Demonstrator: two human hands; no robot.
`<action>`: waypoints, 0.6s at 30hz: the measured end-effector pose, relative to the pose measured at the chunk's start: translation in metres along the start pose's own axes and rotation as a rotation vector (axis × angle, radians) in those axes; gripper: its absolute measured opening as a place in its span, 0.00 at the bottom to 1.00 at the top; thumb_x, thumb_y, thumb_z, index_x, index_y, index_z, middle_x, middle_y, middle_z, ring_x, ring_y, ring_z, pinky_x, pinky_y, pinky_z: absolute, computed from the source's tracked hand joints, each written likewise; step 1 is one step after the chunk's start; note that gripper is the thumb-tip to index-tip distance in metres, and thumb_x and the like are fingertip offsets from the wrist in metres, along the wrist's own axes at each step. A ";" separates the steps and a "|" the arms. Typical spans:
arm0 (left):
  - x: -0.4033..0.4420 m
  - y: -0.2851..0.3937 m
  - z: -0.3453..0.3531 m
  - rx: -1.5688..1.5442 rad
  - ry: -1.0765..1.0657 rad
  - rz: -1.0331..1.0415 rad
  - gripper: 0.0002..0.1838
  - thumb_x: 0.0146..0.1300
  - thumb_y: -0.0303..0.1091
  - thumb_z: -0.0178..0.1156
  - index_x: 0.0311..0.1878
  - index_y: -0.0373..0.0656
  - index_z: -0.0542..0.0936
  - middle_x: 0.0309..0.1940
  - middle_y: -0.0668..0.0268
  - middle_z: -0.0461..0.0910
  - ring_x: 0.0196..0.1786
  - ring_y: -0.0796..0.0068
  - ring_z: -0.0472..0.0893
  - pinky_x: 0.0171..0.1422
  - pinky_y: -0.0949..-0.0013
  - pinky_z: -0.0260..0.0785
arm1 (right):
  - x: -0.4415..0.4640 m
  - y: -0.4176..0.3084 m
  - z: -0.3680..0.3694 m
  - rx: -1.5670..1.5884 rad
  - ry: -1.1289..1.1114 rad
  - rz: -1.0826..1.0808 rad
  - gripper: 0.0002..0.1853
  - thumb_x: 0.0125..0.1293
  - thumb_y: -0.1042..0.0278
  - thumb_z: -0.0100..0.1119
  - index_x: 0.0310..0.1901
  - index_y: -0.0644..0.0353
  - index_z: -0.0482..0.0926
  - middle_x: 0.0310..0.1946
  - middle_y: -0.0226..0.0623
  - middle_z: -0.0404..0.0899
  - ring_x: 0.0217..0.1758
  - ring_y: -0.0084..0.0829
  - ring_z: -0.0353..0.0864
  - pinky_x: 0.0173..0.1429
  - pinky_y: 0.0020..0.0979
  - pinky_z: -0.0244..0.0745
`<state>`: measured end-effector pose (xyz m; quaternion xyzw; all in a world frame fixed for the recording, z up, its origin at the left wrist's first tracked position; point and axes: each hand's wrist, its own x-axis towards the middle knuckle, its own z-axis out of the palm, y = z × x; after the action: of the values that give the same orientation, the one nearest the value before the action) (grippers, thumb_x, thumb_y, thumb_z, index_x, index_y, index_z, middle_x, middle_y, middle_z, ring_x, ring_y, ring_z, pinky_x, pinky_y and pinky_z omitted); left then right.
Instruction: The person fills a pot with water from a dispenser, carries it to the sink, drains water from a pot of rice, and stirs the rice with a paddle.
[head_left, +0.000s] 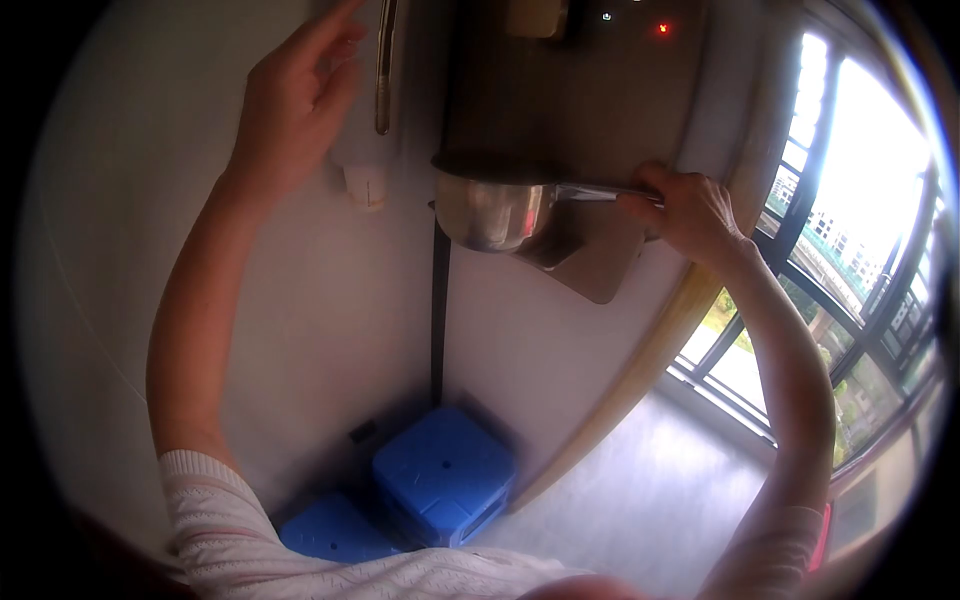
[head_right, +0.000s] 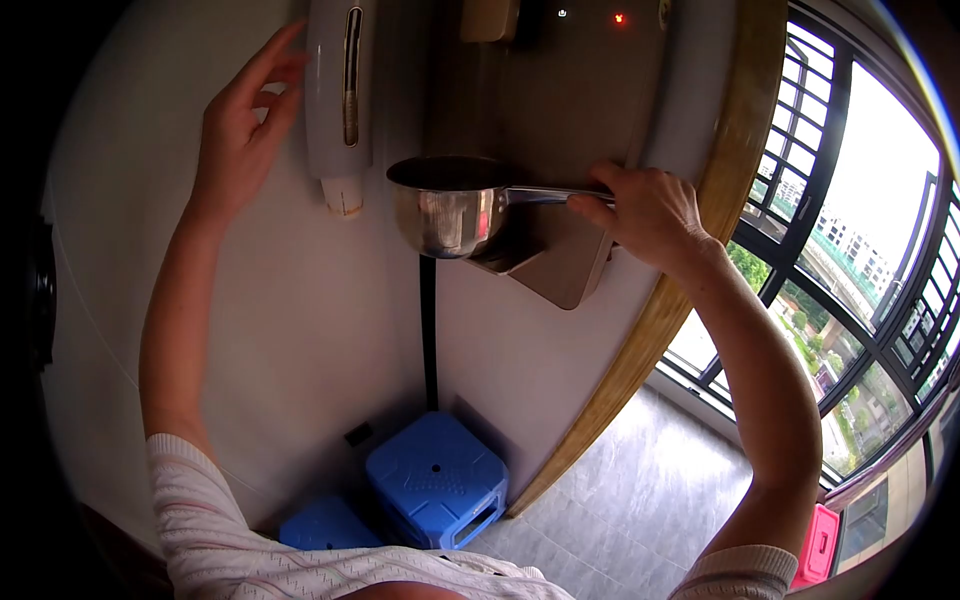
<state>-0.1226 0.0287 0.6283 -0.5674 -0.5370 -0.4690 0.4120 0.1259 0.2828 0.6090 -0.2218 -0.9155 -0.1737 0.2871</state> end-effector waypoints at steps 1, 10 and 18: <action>0.003 0.001 0.002 -0.007 -0.005 0.003 0.26 0.64 0.21 0.52 0.66 0.51 0.68 0.49 0.68 0.77 0.49 0.79 0.76 0.48 0.75 0.70 | 0.000 0.000 0.000 0.000 0.002 -0.005 0.22 0.62 0.40 0.53 0.42 0.51 0.78 0.26 0.38 0.81 0.34 0.40 0.82 0.41 0.42 0.74; 0.029 0.006 0.023 0.115 0.049 0.316 0.30 0.55 0.18 0.54 0.64 0.41 0.67 0.38 0.56 0.76 0.40 0.62 0.79 0.45 0.68 0.72 | -0.001 0.000 -0.002 0.002 0.012 -0.017 0.21 0.63 0.41 0.53 0.42 0.51 0.79 0.25 0.38 0.82 0.33 0.41 0.82 0.41 0.41 0.75; 0.029 0.016 0.028 0.171 0.032 0.304 0.29 0.54 0.18 0.53 0.63 0.41 0.67 0.36 0.57 0.76 0.37 0.60 0.78 0.43 0.65 0.72 | -0.001 -0.002 -0.003 -0.001 -0.003 0.000 0.21 0.63 0.41 0.53 0.42 0.51 0.79 0.26 0.37 0.82 0.34 0.40 0.82 0.42 0.41 0.75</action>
<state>-0.1047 0.0608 0.6513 -0.5972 -0.4765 -0.3630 0.5334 0.1271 0.2792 0.6106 -0.2222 -0.9159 -0.1737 0.2858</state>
